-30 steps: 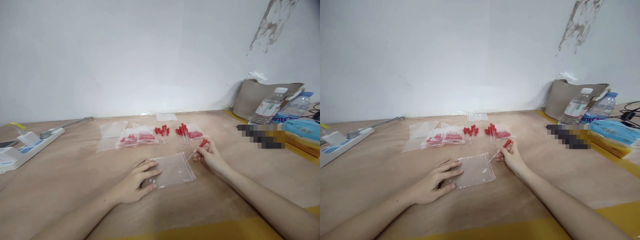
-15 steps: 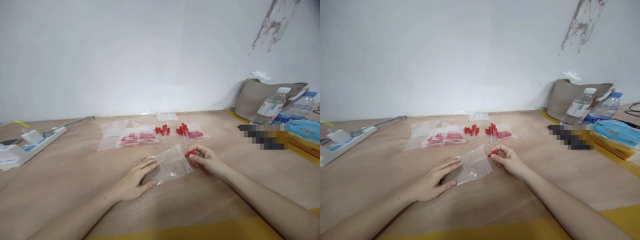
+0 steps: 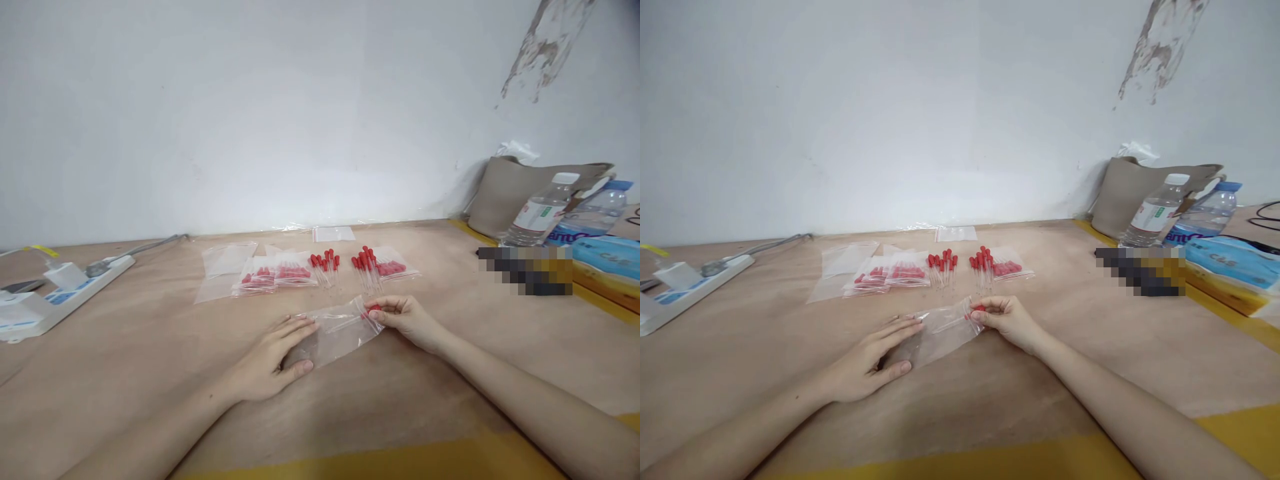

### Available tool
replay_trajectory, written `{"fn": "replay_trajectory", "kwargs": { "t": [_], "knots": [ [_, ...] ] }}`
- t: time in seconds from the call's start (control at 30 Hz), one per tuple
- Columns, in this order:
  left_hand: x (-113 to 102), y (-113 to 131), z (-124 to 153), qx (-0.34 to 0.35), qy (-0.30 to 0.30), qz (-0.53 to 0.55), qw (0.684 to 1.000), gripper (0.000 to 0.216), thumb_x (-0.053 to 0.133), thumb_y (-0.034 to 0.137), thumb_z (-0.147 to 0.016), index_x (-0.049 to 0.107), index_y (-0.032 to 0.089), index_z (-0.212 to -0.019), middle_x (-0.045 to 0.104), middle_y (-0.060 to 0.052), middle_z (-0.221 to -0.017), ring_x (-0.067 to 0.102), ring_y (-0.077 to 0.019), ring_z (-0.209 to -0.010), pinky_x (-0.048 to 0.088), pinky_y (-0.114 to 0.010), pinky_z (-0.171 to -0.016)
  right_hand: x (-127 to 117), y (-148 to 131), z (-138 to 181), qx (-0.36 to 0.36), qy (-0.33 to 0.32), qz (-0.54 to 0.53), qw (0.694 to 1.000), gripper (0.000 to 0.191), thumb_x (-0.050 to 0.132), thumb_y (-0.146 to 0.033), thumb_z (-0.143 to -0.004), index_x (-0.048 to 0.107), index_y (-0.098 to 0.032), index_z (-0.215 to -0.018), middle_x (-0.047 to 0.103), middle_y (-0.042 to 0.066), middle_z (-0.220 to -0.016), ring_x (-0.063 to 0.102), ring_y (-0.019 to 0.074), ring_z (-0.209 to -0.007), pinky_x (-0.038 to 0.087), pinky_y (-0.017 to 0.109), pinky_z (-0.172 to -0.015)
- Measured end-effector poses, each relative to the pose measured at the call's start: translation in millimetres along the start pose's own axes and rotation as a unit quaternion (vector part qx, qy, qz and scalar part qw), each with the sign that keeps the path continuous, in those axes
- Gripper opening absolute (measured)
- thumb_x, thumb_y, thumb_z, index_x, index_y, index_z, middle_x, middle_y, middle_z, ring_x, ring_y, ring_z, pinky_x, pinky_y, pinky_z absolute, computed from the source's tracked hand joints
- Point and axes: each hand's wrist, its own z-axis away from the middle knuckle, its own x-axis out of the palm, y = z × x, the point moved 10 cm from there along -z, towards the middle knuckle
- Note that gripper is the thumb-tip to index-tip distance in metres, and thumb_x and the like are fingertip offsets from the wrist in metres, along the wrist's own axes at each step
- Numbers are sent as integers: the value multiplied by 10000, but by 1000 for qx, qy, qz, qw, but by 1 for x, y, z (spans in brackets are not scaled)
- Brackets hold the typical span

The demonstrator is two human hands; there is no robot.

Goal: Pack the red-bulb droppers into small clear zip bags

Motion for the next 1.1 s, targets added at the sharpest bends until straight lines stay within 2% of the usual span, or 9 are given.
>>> {"fn": "replay_trajectory", "kwargs": {
  "t": [0.13, 0.27, 0.37, 0.47, 0.6, 0.7, 0.8, 0.97, 1.1],
  "knots": [
    [0, 0, 0, 1, -1, -2, 1000, 529, 480, 375, -867, 305, 267, -1354, 352, -54, -1387, 305, -248, -1277, 237, -479, -1058, 8, -5, 2, -11, -51, 56, 997, 307, 616, -415, -704, 646, -187, -906, 662, 30, -908, 575, 152, -898, 397, 303, -855],
    [-1, 1, 0, -2, -5, -2, 1000, 513, 471, 379, -872, 315, 270, -1349, 353, -44, -1387, 298, -241, -1282, 237, -475, -1058, 11, -7, 5, -20, -73, 22, 997, 356, 666, -392, -670, 566, -199, -952, 643, 4, -821, 579, 124, -790, 430, 272, -745],
    [1, 1, 0, -6, -13, -12, 1000, 506, 457, 392, -878, 315, 270, -1349, 339, -40, -1395, 292, -232, -1286, 217, -469, -1067, 5, -5, 4, -12, -36, 3, 999, 311, 711, -388, -618, 550, -176, -777, 599, -37, -658, 532, 77, -605, 404, 212, -599],
    [3, -1, 1, -10, -19, -21, 1000, 495, 447, 400, -882, 325, 271, -1344, 331, -38, -1399, 285, -227, -1289, 214, -458, -1071, 4, -3, 5, 3, -5, 5, 1000, 309, 677, -448, -633, 565, -160, -652, 562, -45, -550, 482, 63, -507, 385, 209, -536],
    [3, -1, 0, -8, -18, -25, 1000, 488, 444, 401, -884, 329, 278, -1342, 329, -43, -1400, 285, -238, -1288, 233, -474, -1058, 15, 2, 12, 39, -13, -18, 999, 303, 702, -430, -599, 651, -160, -727, 672, 21, -710, 586, 120, -625, 451, 267, -648],
    [3, -1, 0, -5, -17, -27, 999, 486, 445, 403, -884, 332, 280, -1341, 329, -45, -1399, 283, -239, -1289, 242, -478, -1053, 12, 4, 15, 46, 26, -48, 997, 328, 770, -356, -506, 659, -159, -744, 693, 43, -748, 619, 149, -683, 464, 290, -693],
    [3, -2, 0, -7, -17, -30, 999, 490, 444, 404, -884, 325, 281, -1344, 311, -40, -1409, 267, -238, -1296, 240, -472, -1055, 4, 4, 15, 42, 75, -45, 995, 313, 775, -341, -493, 649, -148, -704, 686, 39, -698, 603, 127, -628, 455, 264, -643],
    [4, -3, 1, -10, -20, -34, 999, 481, 434, 405, -889, 326, 287, -1343, 281, -33, -1423, 244, -236, -1306, 232, -468, -1059, 1, 1, 15, 33, 90, -4, 995, 279, 736, -361, -548, 607, -150, -676, 603, -23, -537, 452, 56, -438, 363, 209, -466],
    [4, -3, 1, -15, -18, -31, 999, 494, 447, 419, -880, 333, 282, -1340, 281, -35, -1423, 245, -242, -1305, 244, -464, -1054, -1, -8, 18, 7, 108, 40, 993, 261, 714, -359, -558, 570, -153, -631, 567, -34, -526, 447, 62, -452, 340, 209, -458]
  ]
}}
